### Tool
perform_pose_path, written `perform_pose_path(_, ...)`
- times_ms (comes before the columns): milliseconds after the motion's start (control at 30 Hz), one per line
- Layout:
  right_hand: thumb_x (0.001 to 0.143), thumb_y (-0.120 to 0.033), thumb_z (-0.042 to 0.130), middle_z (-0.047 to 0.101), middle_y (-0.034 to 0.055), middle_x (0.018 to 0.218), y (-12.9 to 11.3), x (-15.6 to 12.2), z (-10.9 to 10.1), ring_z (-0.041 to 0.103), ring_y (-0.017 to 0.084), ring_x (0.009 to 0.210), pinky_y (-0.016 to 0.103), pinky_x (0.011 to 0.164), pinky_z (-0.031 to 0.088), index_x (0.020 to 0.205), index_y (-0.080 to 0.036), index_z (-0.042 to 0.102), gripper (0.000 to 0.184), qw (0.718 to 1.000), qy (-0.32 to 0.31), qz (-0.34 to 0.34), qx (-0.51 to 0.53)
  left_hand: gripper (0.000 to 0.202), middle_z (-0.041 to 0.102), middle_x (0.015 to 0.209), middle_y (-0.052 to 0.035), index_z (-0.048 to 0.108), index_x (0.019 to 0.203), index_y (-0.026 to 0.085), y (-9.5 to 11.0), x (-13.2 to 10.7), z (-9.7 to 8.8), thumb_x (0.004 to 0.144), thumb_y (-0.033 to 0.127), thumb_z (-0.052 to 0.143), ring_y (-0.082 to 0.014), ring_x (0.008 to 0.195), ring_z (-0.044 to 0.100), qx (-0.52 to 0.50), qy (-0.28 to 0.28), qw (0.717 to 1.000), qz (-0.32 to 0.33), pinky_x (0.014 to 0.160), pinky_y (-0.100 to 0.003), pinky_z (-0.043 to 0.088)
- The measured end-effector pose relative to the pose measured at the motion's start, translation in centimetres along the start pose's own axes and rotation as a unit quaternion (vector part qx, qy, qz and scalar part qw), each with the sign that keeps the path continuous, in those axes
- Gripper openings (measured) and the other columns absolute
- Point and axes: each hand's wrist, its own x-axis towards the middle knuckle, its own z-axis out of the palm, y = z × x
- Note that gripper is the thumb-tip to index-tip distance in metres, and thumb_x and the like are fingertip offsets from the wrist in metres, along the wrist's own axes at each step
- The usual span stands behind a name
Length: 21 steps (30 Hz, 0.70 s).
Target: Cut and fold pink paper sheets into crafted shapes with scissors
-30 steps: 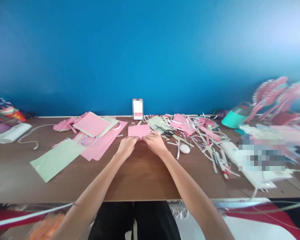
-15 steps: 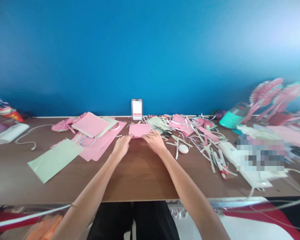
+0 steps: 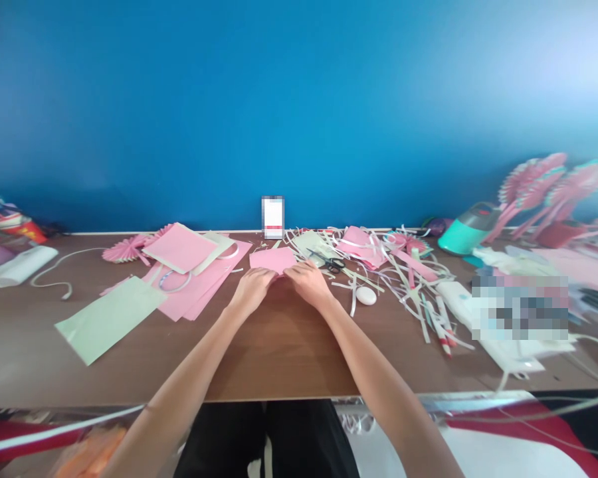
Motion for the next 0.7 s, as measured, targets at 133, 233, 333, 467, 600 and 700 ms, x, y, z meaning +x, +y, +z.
perform_pose_path(133, 0.089, -0.009, 0.044, 0.067, 0.0048, 0.082, -0.3, 0.2, -0.2, 0.057, 0.017, 0.083, 0.029, 0.078, 0.032, 0.092, -0.019, 0.062, 0.021, 1.0, -0.001, 0.018, -0.002, 0.023, 0.068, 0.093, -0.0053, 0.065, 0.096, 0.021, -0.4, 0.0, -0.1, 0.09, 0.014, 0.043, -0.0191, 0.092, 0.059, 0.008, 0.01, 0.999, -0.036, 0.085, -0.031, 0.043)
perform_pose_path(233, 0.09, -0.013, 0.047, 0.068, 0.0058, 0.086, -0.2, 0.1, -0.1, 0.057, 0.018, 0.086, 0.029, 0.078, 0.032, 0.092, -0.018, 0.062, 0.017, 0.999, 0.0, 0.041, -0.005, 0.024, 0.068, 0.103, -0.0061, 0.067, 0.096, 0.02, -1.0, -0.2, 0.0, 0.088, 0.01, 0.046, -0.0195, 0.1, 0.057, 0.005, 0.058, 0.998, -0.034, 0.09, -0.031, 0.041)
perform_pose_path(333, 0.088, -0.012, 0.049, 0.069, 0.0058, 0.093, 0.1, -0.1, 0.1, 0.058, 0.019, 0.091, 0.029, 0.081, 0.033, 0.093, -0.019, 0.063, 0.016, 0.998, 0.009, 0.07, 0.003, 0.025, 0.069, 0.101, -0.0058, 0.068, 0.096, 0.02, -1.2, -0.3, 0.1, 0.086, 0.009, 0.048, -0.02, 0.096, 0.059, 0.011, 0.098, 0.995, -0.027, 0.086, -0.031, 0.041)
perform_pose_path(467, 0.082, -0.003, 0.047, 0.07, 0.0043, 0.098, 0.3, -0.4, -0.1, 0.059, 0.019, 0.094, 0.029, 0.083, 0.036, 0.101, -0.021, 0.064, 0.031, 0.996, 0.022, 0.091, 0.009, 0.02, 0.07, 0.082, -0.0037, 0.069, 0.089, 0.022, -1.0, -0.5, 0.1, 0.087, 0.015, 0.05, -0.0184, 0.076, 0.06, 0.023, 0.121, 0.991, -0.051, 0.072, -0.029, 0.042)
perform_pose_path(600, 0.082, -0.003, 0.044, 0.07, 0.0068, 0.098, 0.3, -0.3, -0.4, 0.06, 0.02, 0.094, 0.03, 0.082, 0.039, 0.11, -0.019, 0.063, 0.037, 0.993, 0.042, 0.107, -0.01, 0.022, 0.07, 0.082, -0.0052, 0.068, 0.088, 0.021, -1.4, -0.4, -0.1, 0.087, 0.014, 0.048, -0.0187, 0.081, 0.06, 0.002, 0.157, 0.985, -0.074, 0.078, -0.029, 0.042)
perform_pose_path(700, 0.082, -0.003, 0.043, 0.069, 0.0085, 0.1, 0.4, -0.3, -0.4, 0.06, 0.021, 0.095, 0.031, 0.083, 0.041, 0.113, -0.017, 0.064, 0.04, 0.991, 0.052, 0.121, -0.021, 0.041, 0.069, 0.102, -0.0055, 0.066, 0.103, 0.021, -1.9, -0.4, -0.3, 0.08, -0.002, 0.042, -0.0198, 0.097, 0.059, -0.03, 0.163, 0.985, -0.052, 0.088, -0.031, 0.042)
